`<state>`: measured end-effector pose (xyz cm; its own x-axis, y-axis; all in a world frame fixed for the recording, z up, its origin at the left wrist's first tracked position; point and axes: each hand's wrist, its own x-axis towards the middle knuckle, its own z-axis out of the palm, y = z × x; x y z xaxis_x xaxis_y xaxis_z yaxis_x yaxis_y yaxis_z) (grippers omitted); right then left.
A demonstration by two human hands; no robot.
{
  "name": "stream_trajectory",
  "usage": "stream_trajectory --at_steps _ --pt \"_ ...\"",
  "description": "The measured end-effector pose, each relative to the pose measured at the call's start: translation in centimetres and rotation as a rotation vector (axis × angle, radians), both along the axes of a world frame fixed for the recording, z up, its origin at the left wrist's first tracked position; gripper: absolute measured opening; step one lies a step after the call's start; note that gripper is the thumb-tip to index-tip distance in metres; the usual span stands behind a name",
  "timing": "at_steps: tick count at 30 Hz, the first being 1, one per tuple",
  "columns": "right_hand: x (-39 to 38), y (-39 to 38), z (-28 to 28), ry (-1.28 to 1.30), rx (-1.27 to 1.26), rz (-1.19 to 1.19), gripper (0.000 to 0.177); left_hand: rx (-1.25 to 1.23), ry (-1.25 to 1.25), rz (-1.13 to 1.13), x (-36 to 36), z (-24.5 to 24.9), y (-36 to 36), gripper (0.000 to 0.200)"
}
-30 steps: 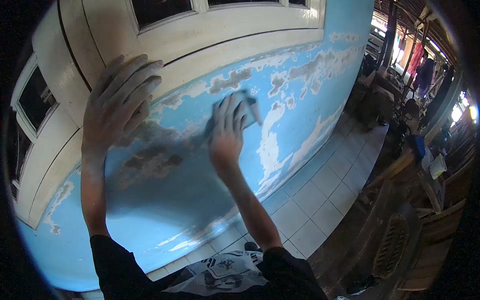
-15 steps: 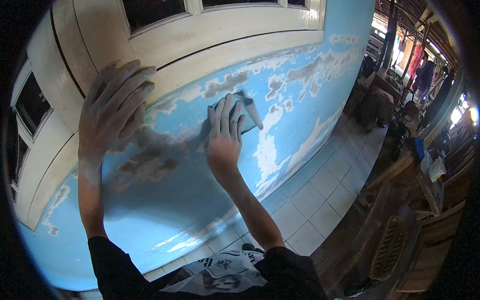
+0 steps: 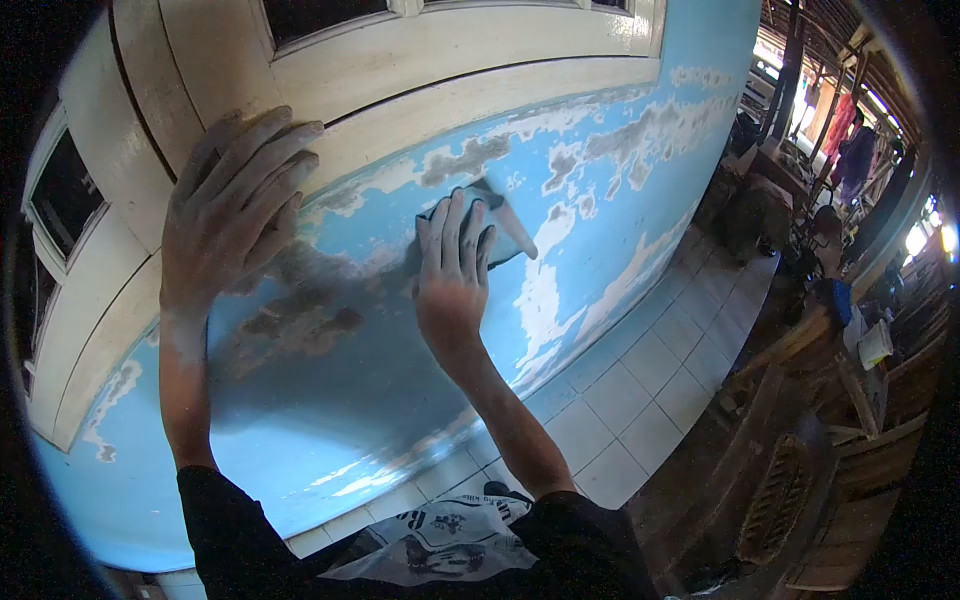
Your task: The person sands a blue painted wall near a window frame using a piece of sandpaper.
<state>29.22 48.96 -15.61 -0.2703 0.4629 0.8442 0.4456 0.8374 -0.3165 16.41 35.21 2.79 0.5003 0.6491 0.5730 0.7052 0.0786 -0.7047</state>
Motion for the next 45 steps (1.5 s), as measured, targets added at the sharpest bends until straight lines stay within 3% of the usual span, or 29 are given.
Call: stream_trajectory --at_steps 12,15,17,21,26,35,39,43,45 --pt "-0.3 -0.9 0.3 -0.032 0.021 -0.067 0.057 0.018 0.013 0.006 0.0 -0.1 0.0 0.025" --pt "-0.7 -0.5 -0.8 0.037 0.128 -0.056 0.059 0.009 0.023 0.004 0.0 0.0 0.0 0.025" --pt "-0.7 -0.4 -0.4 -0.028 0.183 -0.13 0.048 0.013 0.017 0.004 0.0 0.0 0.1 0.025" --pt "-0.5 -0.6 0.8 -0.064 0.125 -0.138 0.045 0.003 0.02 -0.007 0.0 0.0 0.1 0.024" --pt "-1.2 -0.1 -3.7 0.196 0.123 0.288 0.041 0.006 0.0 0.001 0.0 -0.2 0.0 0.024" --pt "-1.0 0.0 -1.1 0.318 0.13 0.308 0.036 0.012 0.005 0.008 -0.2 -0.5 0.0 0.024" --pt "1.1 1.9 -0.5 0.084 0.193 0.228 0.035 -0.001 -0.005 -0.001 0.2 -0.1 0.0 0.024" --pt "-0.3 0.5 -1.3 0.268 0.115 0.33 0.034 0.02 0.022 -0.024 -0.2 -0.2 0.2 0.024" --pt "0.1 0.8 -1.1 0.176 0.12 0.302 0.036 0.011 0.012 -0.02 -0.1 -0.2 0.2 0.024"
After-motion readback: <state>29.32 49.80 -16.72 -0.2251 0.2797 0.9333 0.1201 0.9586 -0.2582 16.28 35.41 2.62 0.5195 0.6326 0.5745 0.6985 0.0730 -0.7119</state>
